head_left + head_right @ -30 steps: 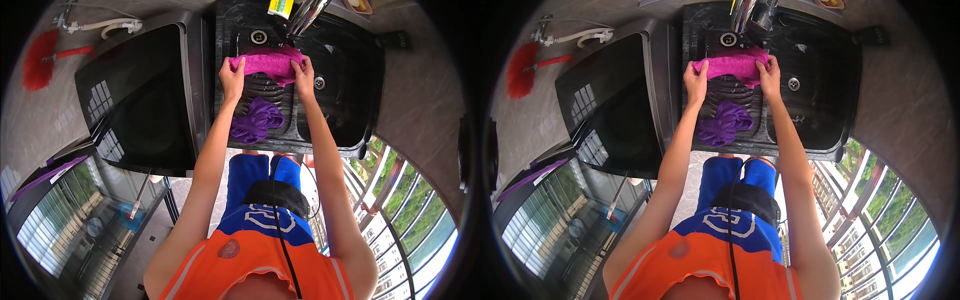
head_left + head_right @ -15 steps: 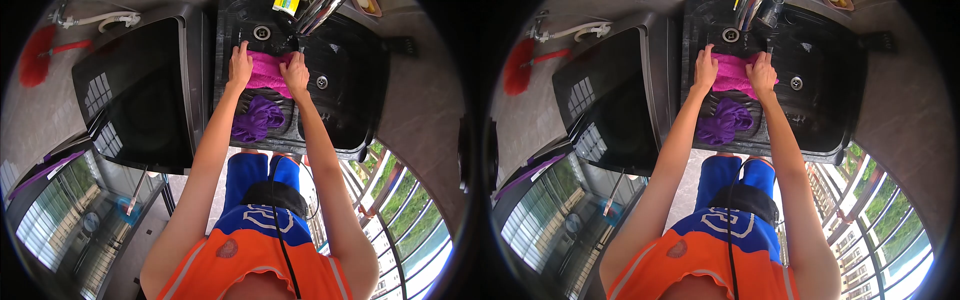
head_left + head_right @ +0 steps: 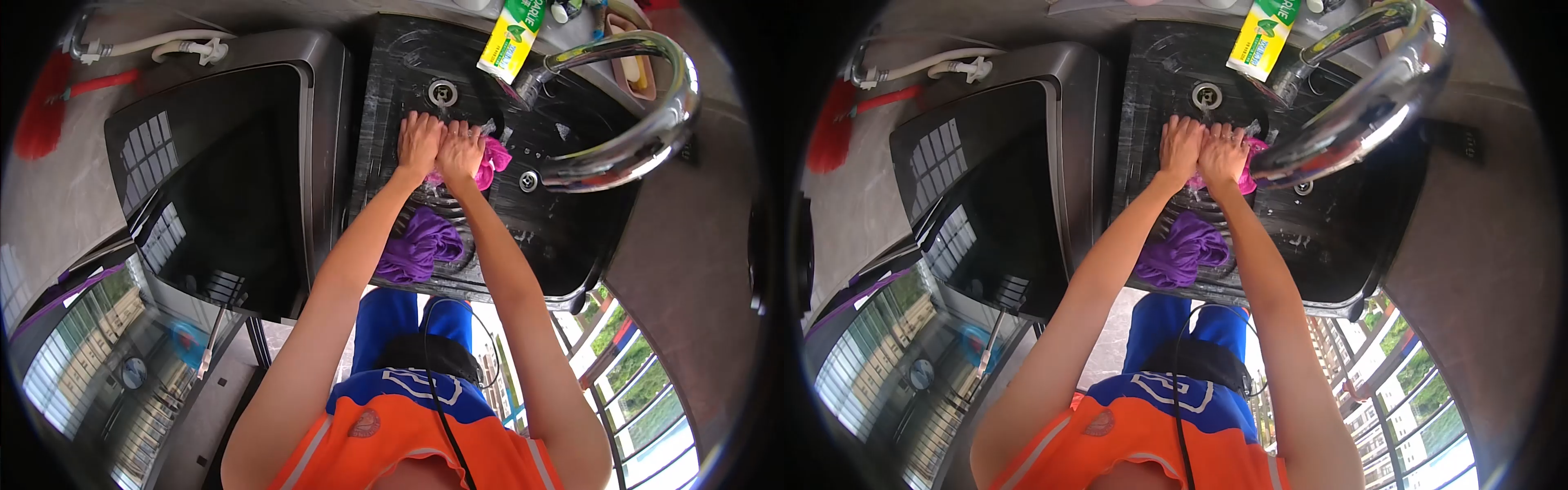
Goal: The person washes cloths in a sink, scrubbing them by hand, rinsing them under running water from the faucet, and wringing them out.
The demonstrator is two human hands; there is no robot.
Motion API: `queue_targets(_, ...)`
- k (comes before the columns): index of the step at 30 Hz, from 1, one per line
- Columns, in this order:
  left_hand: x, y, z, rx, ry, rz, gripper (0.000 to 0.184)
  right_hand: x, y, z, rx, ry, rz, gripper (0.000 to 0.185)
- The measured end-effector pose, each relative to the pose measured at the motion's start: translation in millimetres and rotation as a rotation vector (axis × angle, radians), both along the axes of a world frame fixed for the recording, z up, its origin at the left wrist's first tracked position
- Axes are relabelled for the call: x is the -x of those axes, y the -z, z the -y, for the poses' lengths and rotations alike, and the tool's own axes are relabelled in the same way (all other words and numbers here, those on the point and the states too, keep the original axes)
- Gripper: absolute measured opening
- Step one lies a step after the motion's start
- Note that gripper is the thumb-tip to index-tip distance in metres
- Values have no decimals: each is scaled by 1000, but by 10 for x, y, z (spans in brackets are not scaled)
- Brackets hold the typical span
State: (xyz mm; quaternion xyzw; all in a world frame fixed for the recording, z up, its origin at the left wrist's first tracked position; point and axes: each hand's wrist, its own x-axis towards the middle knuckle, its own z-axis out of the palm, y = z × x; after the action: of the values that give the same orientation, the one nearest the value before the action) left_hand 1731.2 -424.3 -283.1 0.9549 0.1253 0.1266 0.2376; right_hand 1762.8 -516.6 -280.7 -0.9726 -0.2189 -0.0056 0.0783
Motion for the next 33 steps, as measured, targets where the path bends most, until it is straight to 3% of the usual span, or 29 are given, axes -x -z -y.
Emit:
queue_targets(6, -304, 187, -103, -79, 8, 7, 23, -333, 125, -130, 71, 64, -134, 26)
queue_targets(9, -193, 249, -10, -153, -32, 2, 21, -212, 89, -20, -29, -1, 11, 27)
queue_targets(10, -91, 131, 42, -151, -45, -107, 17, -138, 58, 17, -89, -35, 76, 27)
queue_targets(12, 207, -141, 134, -116, -21, -76, 17, 118, -75, 162, -80, -46, -15, 25)
queue_targets(14, 453, -256, 160, -127, 28, -30, 18, 296, -286, 273, -32, -155, 148, 23)
queue_targets(15, 507, -253, 167, -136, 58, 13, 20, 341, -320, 321, 0, -159, -19, 25)
queue_targets(17, 526, -179, 180, -140, 65, -18, 18, 340, -252, 322, -8, -174, -11, 24)
queue_targets(24, -209, 152, -24, -192, 3, 10, 22, -336, 146, 37, -66, -130, 64, 24)
queue_targets(28, -350, 148, -95, -199, 23, -35, 28, -440, 75, -26, -42, -122, 79, 22)
queue_targets(30, -376, -38, -101, -34, 14, -384, 33, -402, -119, -21, 7, -159, 37, 24)
queue_targets(33, -197, -328, -90, -55, 29, -410, 40, -227, -108, 177, -351, -127, 202, 19)
